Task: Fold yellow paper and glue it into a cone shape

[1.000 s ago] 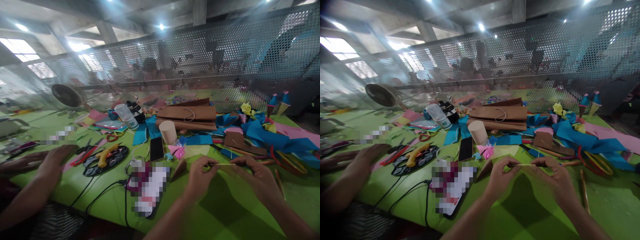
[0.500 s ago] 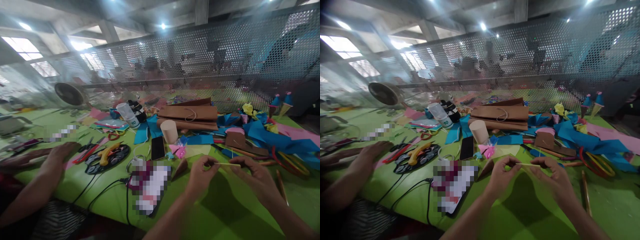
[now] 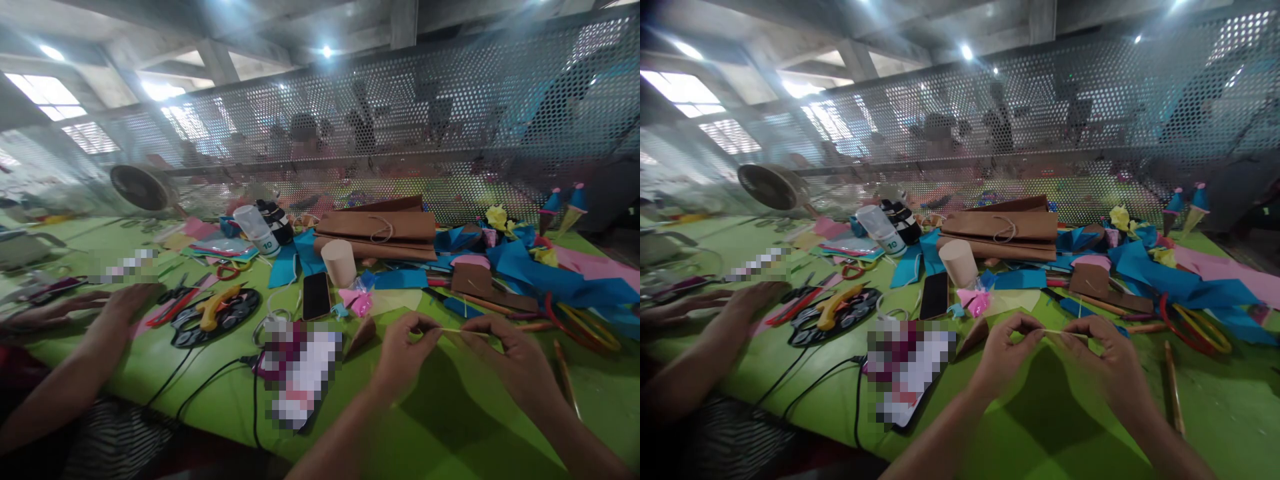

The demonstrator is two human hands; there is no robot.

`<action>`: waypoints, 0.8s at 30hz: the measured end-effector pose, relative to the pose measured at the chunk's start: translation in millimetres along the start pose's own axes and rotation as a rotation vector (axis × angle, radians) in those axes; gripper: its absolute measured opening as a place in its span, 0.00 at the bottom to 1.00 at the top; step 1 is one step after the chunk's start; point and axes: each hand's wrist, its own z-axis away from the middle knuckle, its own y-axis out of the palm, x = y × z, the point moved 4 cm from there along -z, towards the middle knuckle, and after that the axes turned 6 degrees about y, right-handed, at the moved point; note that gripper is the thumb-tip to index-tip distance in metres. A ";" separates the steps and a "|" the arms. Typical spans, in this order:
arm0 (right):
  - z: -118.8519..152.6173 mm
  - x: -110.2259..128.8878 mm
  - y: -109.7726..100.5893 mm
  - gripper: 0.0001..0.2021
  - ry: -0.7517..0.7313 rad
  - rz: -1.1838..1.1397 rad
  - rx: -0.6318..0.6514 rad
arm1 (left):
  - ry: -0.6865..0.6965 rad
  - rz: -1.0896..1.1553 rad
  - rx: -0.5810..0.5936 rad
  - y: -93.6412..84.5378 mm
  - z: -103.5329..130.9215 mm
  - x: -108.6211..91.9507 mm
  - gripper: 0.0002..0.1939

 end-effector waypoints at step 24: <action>0.6 -2.1 6.2 0.12 -0.138 0.071 -0.029 | 0.140 -0.093 0.044 2.2 0.0 -5.6 0.02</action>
